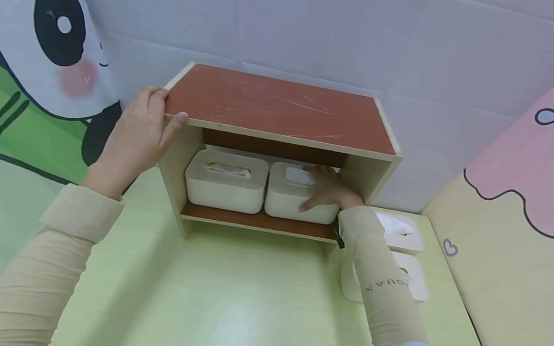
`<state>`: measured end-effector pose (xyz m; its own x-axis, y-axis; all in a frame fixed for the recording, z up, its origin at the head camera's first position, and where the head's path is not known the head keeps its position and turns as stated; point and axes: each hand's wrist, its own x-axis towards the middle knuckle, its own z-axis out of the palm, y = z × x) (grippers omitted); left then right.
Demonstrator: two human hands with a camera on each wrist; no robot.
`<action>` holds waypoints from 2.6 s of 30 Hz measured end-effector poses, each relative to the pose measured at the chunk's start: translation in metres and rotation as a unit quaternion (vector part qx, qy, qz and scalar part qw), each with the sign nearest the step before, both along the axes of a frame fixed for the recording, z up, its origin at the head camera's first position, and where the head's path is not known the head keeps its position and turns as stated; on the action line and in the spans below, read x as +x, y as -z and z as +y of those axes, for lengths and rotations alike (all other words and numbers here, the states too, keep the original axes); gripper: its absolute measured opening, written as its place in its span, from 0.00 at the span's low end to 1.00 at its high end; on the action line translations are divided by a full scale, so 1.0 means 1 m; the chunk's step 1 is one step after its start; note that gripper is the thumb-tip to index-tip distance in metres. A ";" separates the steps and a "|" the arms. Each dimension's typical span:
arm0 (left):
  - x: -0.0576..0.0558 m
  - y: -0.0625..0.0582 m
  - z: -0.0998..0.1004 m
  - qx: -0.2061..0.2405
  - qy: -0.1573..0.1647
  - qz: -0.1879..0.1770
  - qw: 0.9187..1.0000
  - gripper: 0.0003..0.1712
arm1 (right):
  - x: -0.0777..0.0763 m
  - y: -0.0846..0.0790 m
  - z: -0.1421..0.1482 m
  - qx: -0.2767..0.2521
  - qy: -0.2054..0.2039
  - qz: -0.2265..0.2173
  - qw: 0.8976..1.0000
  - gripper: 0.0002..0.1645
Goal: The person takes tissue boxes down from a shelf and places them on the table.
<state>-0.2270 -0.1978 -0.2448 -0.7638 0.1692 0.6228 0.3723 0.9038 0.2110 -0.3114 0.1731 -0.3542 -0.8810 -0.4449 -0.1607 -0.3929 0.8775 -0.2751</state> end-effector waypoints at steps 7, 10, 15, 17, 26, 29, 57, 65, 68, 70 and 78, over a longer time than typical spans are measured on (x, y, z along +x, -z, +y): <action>0.001 0.000 -0.001 0.002 0.002 -0.002 1.000 0.35 | -0.001 0.001 -0.001 0.019 0.002 -0.006 1.000 0.70; 0.001 0.000 -0.001 0.002 0.003 -0.001 1.000 0.35 | -0.002 0.002 -0.001 0.027 0.001 -0.007 1.000 0.69; 0.002 0.000 -0.001 0.004 0.004 -0.001 1.000 0.35 | -0.001 0.000 -0.001 0.030 -0.004 -0.003 1.000 0.69; 0.002 0.000 -0.001 0.003 0.003 -0.001 1.000 0.35 | 0.000 -0.001 -0.001 0.028 -0.006 -0.003 1.000 0.69; 0.002 0.000 -0.001 0.005 0.001 0.003 1.000 0.35 | 0.001 -0.002 -0.001 0.029 -0.008 0.008 1.000 0.69; 0.002 0.000 -0.001 0.004 0.002 0.010 1.000 0.35 | 0.001 -0.001 -0.001 0.028 -0.007 0.012 1.000 0.69; -0.001 0.001 0.002 -0.019 -0.005 0.029 0.999 0.33 | 0.011 0.001 0.000 0.029 0.002 0.049 0.998 0.68; -0.002 0.001 0.002 -0.023 -0.004 0.040 0.999 0.32 | 0.019 -0.003 0.000 0.022 0.013 0.043 0.999 0.68; -0.002 0.002 0.002 -0.023 -0.005 0.040 0.999 0.32 | 0.020 -0.002 0.001 0.025 0.016 0.047 0.998 0.69; -0.003 0.002 0.002 -0.023 -0.005 0.040 0.999 0.32 | 0.022 -0.002 0.001 0.031 0.017 0.052 0.998 0.69; -0.001 0.002 0.001 -0.021 -0.007 0.026 0.999 0.33 | 0.036 -0.008 0.000 0.034 0.007 0.080 0.996 0.68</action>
<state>-0.2284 -0.1967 -0.2468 -0.7327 0.1856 0.6548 0.3694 0.9165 0.1536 -0.2756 0.1733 -0.3460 -0.9040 -0.4249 -0.0474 -0.4142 0.8979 -0.1494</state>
